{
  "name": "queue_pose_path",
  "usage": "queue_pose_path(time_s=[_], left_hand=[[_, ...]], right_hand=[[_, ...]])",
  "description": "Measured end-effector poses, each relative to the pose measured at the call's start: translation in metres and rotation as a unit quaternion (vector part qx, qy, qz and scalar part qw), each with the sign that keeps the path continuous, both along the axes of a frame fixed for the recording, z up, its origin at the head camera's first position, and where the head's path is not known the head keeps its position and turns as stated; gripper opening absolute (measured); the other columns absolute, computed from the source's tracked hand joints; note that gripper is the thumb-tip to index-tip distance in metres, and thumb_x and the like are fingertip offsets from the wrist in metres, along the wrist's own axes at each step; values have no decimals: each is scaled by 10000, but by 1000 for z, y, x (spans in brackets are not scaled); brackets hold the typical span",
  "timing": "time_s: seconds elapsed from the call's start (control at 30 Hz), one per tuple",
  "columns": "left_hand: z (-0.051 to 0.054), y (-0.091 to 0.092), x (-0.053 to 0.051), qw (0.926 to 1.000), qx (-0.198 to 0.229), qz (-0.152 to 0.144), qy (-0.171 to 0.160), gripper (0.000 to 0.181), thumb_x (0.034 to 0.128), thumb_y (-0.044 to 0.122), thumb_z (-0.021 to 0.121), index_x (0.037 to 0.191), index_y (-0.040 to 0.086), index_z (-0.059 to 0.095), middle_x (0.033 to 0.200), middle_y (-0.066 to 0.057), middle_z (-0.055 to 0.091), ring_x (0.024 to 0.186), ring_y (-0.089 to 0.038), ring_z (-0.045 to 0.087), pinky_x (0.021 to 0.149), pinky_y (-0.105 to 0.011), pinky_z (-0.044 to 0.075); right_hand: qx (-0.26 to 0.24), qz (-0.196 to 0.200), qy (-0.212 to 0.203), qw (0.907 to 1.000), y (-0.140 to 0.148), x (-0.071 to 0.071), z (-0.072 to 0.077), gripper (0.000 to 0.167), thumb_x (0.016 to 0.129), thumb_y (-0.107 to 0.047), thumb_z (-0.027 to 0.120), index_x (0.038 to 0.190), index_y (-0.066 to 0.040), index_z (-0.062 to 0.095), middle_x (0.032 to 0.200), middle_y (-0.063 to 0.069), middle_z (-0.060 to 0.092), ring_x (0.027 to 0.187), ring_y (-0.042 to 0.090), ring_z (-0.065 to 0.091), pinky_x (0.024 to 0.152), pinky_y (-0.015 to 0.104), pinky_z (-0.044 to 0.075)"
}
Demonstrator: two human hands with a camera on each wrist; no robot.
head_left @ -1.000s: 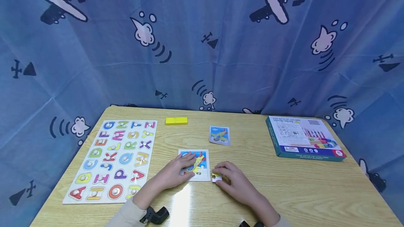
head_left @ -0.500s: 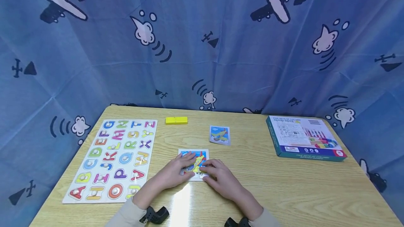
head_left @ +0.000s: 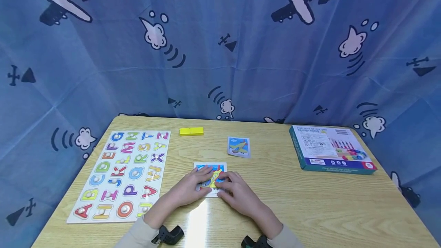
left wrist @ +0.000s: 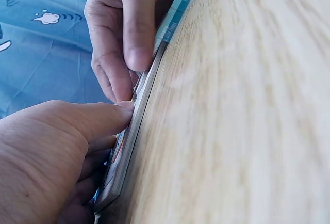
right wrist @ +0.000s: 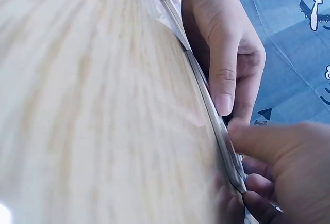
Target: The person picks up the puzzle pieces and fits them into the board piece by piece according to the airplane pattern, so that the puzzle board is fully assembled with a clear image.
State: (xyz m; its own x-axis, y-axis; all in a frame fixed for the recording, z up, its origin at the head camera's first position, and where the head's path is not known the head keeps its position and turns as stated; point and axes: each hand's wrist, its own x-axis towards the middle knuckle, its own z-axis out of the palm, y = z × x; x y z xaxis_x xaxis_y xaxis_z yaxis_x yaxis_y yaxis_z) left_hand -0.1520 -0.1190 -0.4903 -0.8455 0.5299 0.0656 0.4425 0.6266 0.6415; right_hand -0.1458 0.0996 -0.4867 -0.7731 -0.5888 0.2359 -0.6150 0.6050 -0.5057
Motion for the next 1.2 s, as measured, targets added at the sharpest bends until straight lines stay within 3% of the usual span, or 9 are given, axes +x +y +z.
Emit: queue_pose_path(time_s=[0.57, 0.93, 1.2], left_hand=[[0, 0, 0, 10000, -17, -20, 65, 530, 914, 253, 629, 1382, 53, 481, 1496, -76, 376, 1414, -230, 298, 1182, -472, 179], [0, -1, -3, 10000, -43, -30, 71, 529, 914, 252, 630, 1381, 51, 482, 1497, -69, 375, 1415, -222, 295, 1183, -466, 182], [-2, -1, -3, 9999, -59, -86, 63, 531, 920, 247, 621, 1386, 42, 473, 1511, -84, 347, 1422, -236, 276, 1183, -472, 178]], right_hand=[[269, -247, 96, 9993, -5, 3, 5, 220, 866, -157, 688, 1068, -84, 736, 1204, 58, 588, 984, 152, 501, 816, 315, 493], [-102, -669, -259, 9974, -12, 3, 5, 192, 841, -79, 699, 1026, -60, 746, 1196, 87, 594, 998, 191, 535, 816, 346, 489], [-732, -669, -962, 9904, -4, 2, 7, 235, 878, -82, 645, 1100, -33, 706, 1210, 79, 599, 1060, 224, 570, 825, 301, 516]])
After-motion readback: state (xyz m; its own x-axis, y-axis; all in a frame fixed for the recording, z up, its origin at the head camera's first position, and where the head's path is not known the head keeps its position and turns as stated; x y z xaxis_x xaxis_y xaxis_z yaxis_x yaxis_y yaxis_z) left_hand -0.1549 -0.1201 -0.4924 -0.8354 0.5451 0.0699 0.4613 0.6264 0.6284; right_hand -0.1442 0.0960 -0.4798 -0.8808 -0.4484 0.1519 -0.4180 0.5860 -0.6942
